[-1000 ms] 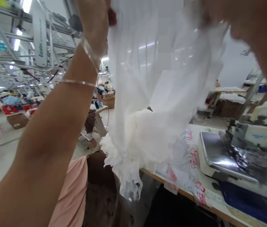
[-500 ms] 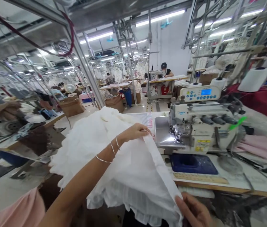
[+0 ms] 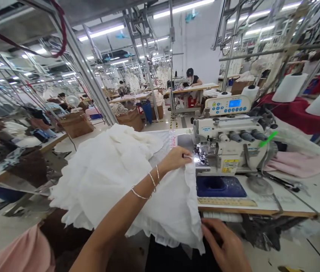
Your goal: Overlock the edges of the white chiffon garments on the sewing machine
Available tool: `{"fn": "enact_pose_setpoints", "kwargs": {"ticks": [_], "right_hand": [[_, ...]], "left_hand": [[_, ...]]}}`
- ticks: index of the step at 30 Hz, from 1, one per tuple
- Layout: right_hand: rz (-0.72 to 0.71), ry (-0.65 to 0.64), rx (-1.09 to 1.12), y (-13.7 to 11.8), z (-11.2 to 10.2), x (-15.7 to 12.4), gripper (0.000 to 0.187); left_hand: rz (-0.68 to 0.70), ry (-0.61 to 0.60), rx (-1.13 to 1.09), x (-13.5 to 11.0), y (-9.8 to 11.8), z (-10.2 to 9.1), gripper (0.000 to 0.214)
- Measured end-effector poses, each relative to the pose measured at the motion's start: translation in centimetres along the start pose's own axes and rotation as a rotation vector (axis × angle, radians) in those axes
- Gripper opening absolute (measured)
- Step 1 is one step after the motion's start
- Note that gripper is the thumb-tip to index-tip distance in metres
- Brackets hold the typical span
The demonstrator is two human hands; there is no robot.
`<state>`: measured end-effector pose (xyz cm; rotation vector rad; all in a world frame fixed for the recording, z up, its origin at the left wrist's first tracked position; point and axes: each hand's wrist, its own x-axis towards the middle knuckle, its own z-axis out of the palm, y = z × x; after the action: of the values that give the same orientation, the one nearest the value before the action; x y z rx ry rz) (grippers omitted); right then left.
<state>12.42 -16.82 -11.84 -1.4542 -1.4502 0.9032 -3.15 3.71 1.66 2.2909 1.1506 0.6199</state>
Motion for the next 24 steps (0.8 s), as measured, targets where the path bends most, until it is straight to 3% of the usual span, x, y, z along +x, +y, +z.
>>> {"fn": "enact_pose_setpoints", "kwargs": {"ticks": [4, 9, 12, 17, 20, 24], "right_hand": [[0.044, 0.096, 0.045, -1.4, -1.2, 4.4, 0.041], [-0.022, -0.083, 0.238, -2.2, 0.8, 8.5, 0.044], [-0.056, -0.157, 0.31, -2.3, 2.3, 8.5, 0.037], [-0.009, -0.109, 0.342, -1.8, 3.2, 7.0, 0.041], [0.022, -0.073, 0.361, -1.1, 2.9, 6.5, 0.041], [0.068, 0.023, 0.355, 0.3, 2.6, 5.6, 0.041]], "left_hand": [[-0.031, 0.129, 0.187, -0.6, 1.6, 0.3, 0.024], [-0.165, 0.32, 0.41, -2.3, 4.2, 2.5, 0.021], [-0.273, 0.417, 0.516, -3.0, 5.2, 4.1, 0.015], [-0.319, 0.574, 0.6, -2.9, 5.1, 5.7, 0.02], [-0.24, 0.655, 0.548, -2.6, 4.5, 6.6, 0.014], [-0.025, 0.741, 0.483, -2.8, 4.3, 8.4, 0.012]]}}
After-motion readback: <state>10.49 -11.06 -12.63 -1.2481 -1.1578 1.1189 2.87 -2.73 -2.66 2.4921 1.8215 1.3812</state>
